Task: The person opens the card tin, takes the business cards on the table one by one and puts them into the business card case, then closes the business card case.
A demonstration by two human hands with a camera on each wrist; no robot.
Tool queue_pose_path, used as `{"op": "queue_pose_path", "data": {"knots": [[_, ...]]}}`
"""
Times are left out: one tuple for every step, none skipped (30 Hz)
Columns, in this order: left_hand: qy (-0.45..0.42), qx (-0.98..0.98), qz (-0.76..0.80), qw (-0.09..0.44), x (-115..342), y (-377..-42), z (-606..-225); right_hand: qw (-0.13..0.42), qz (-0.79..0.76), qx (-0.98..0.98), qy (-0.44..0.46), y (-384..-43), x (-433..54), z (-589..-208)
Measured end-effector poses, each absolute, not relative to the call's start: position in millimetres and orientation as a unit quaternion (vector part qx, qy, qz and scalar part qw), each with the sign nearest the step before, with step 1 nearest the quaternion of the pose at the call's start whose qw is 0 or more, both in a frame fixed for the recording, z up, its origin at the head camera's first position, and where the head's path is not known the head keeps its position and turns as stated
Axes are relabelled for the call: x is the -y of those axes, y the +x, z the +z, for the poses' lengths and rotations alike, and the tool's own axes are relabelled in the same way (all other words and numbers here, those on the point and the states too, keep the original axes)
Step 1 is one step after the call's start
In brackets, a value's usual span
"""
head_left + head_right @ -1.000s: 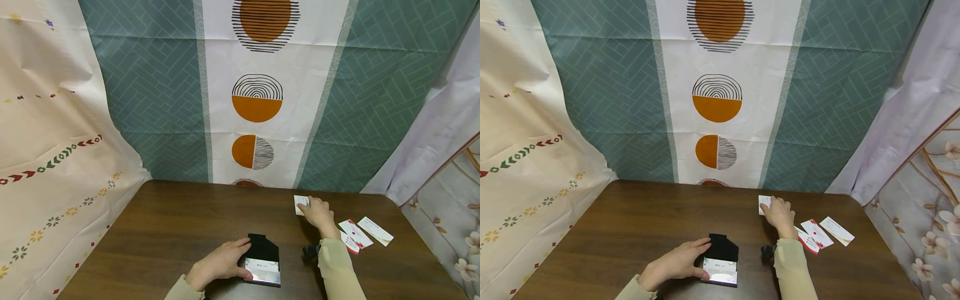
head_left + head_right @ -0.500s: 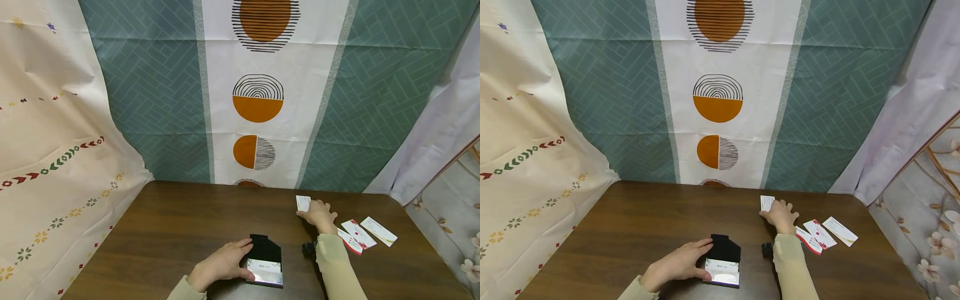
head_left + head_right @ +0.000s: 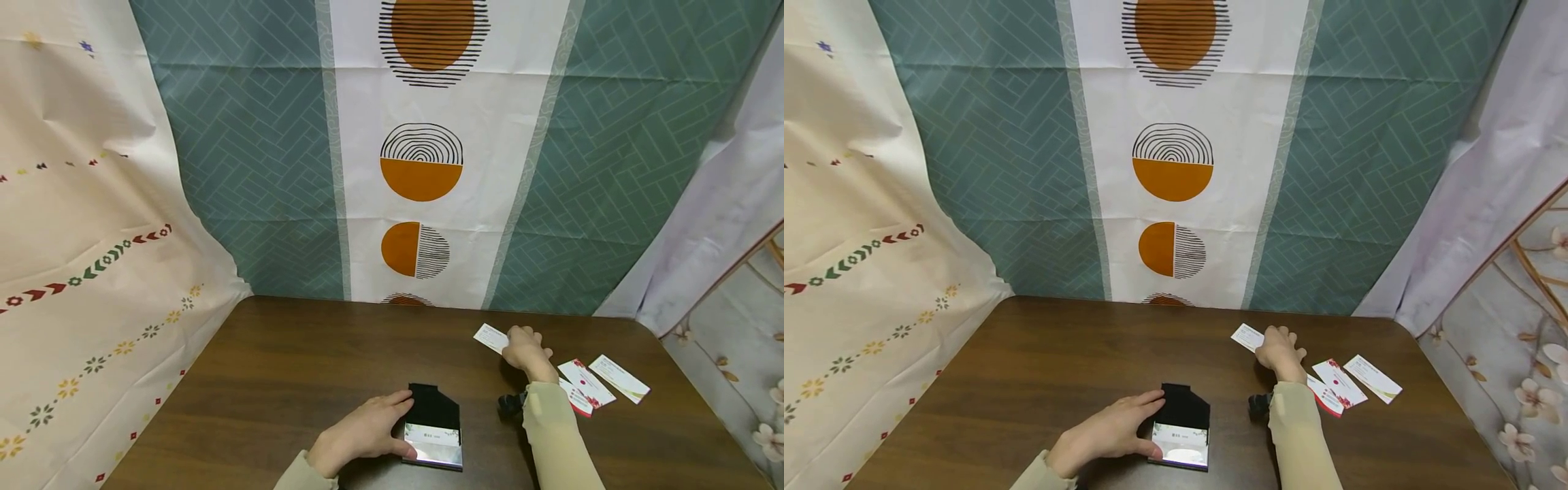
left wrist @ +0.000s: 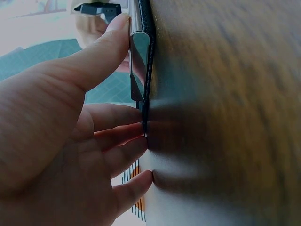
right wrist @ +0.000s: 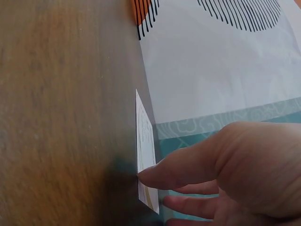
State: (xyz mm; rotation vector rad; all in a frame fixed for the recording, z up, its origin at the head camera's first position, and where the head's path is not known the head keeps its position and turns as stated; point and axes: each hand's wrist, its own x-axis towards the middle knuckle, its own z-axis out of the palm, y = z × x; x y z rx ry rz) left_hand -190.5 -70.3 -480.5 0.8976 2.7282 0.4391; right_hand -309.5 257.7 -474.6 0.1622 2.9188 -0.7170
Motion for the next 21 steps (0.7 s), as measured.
{"op": "queue_pose_path", "data": {"knots": [[0.306,-0.933,0.15,0.119,70.3,-190.6,-480.8,0.063,-0.239,-0.967,0.054,-309.4,-257.7,-474.9],[0.306,-0.933,0.15,0.119,70.3,-190.6,-480.8,0.062,-0.24,-0.967,0.055,-309.5,-257.7,-475.0],[0.305,-0.933,0.15,0.119,70.4,-190.7,-480.8,0.06,-0.24,-0.967,0.055,-309.5,-257.5,-474.9],[0.305,-0.933,0.151,0.118,70.5,-190.7,-480.7,0.059,-0.24,-0.967,0.056,-309.7,-257.4,-474.7],[0.306,-0.933,0.15,0.118,70.6,-190.8,-480.7,0.058,-0.24,-0.968,0.055,-309.8,-257.3,-474.4],[0.306,-0.933,0.15,0.117,70.6,-190.9,-480.6,0.058,-0.239,-0.968,0.054,-309.8,-257.3,-474.0],[0.307,-0.933,0.149,0.117,70.7,-190.9,-480.5,0.059,-0.24,-0.968,0.052,-309.9,-257.5,-473.8],[0.307,-0.933,0.149,0.117,70.8,-191.0,-480.3,0.06,-0.24,-0.968,0.05,-309.6,-257.7,-473.2],[0.307,-0.933,0.149,0.117,70.8,-191.0,-480.4,0.06,-0.24,-0.968,0.048,-309.3,-258.1,-472.8],[0.308,-0.932,0.149,0.117,70.9,-191.0,-480.5,0.063,-0.241,-0.968,0.045,-308.9,-258.9,-472.6],[0.308,-0.932,0.148,0.117,70.9,-191.0,-480.7,0.065,-0.242,-0.967,0.042,-308.2,-259.7,-472.2],[0.309,-0.932,0.149,0.117,70.8,-190.9,-480.9,0.067,-0.244,-0.967,0.039,-307.5,-260.5,-471.8],[0.308,-0.932,0.149,0.118,70.8,-190.9,-481.1,0.069,-0.245,-0.966,0.037,-307.0,-261.3,-471.5],[0.308,-0.932,0.15,0.118,70.8,-190.9,-481.3,0.072,-0.247,-0.966,0.035,-306.2,-262.1,-471.2],[0.308,-0.932,0.15,0.118,70.8,-190.9,-481.5,0.073,-0.248,-0.965,0.033,-305.6,-262.8,-471.1],[0.308,-0.932,0.15,0.118,70.8,-191.0,-481.8,0.075,-0.25,-0.965,0.032,-305.0,-263.3,-470.8],[0.308,-0.932,0.15,0.118,70.8,-191.0,-481.9,0.074,-0.252,-0.964,0.033,-304.5,-263.5,-470.5],[0.308,-0.932,0.15,0.118,70.8,-191.1,-482.0,0.073,-0.252,-0.964,0.033,-304.2,-263.9,-470.5],[0.309,-0.932,0.149,0.117,70.8,-191.1,-482.2,0.072,-0.255,-0.964,0.035,-303.9,-264.1,-470.4],[0.31,-0.932,0.148,0.117,70.9,-191.1,-482.3,0.07,-0.258,-0.963,0.037,-303.6,-264.4,-470.3],[0.311,-0.932,0.147,0.116,70.9,-191.1,-482.4,0.066,-0.26,-0.963,0.04,-303.3,-264.7,-470.1]]}}
